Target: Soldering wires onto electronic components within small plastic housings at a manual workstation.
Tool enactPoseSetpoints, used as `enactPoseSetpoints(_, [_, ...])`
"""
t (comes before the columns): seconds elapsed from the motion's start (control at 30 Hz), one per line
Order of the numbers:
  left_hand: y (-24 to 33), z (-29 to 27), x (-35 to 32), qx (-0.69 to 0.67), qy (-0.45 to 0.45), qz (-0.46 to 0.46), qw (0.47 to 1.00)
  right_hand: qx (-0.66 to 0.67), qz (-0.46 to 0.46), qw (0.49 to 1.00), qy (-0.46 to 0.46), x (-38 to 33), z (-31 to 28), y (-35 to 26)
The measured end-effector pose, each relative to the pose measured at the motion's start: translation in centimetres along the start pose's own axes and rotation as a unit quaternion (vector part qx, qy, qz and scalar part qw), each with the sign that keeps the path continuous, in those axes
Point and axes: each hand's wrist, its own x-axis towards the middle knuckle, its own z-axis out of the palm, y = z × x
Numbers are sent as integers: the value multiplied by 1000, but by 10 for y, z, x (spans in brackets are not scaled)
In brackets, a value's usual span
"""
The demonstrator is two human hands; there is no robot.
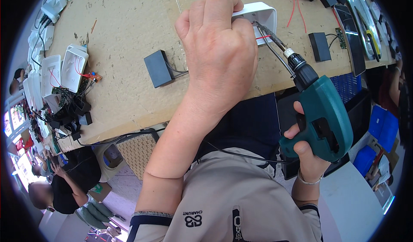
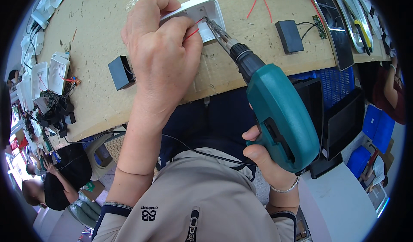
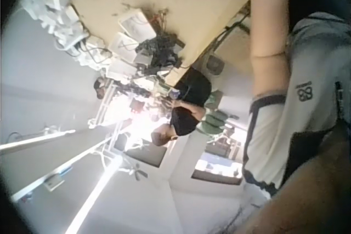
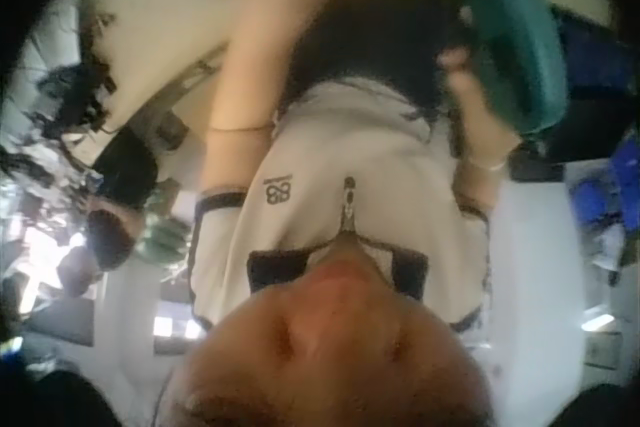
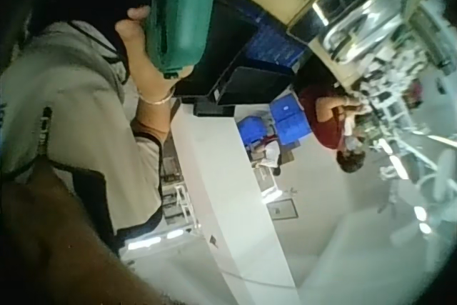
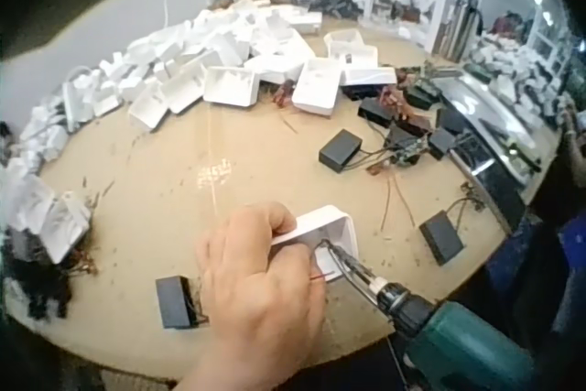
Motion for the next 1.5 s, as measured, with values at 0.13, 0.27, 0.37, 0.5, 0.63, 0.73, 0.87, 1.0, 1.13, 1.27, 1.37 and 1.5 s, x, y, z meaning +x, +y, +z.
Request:
enactPoseSetpoints(0.13, [0,1,0,1,2,0,1000,-6,-17,1000,-8,1,-1,2])
enactPoseSetpoints(0.27, [3,-4,2,0,-4,0,1000,-3,-7,1000,-7,1,-1,0])
enactPoseSetpoints(0.37, [9,-12,8,63,-28,51,996,-1,-7,1000,-11,1,-2,-1])
enactPoseSetpoints(0.5, [9,-11,7,39,3,64,997,6,-12,1000,-11,0,-1,0])
enactPoseSetpoints(0.63, [1,0,1,-2,2,-2,1000,12,-25,1000,5,-3,-1,1])
enactPoseSetpoints(0.73, [-1,2,-1,0,4,3,1000,7,-43,999,5,-8,-5,3])
enactPoseSetpoints(0.87, [0,0,0,0,-5,1,1000,11,-50,999,19,-14,-9,5])
enactPoseSetpoints(1.0, [1,-3,0,-2,-9,-5,1000,17,-95,995,14,-17,-17,7])
enactPoseSetpoints(1.13, [8,-13,1,-26,-44,-26,998,46,-125,991,5,-16,-26,14])
enactPoseSetpoints(1.27, [11,-22,-4,-56,-54,-30,997,94,-134,986,6,-13,-28,13])
enactPoseSetpoints(1.37, [14,-25,-8,-71,-42,-39,996,95,-142,985,-3,-12,-29,14])
enactPoseSetpoints(1.5, [11,-19,-15,-52,20,1,998,101,-147,984,-12,-11,-27,12])
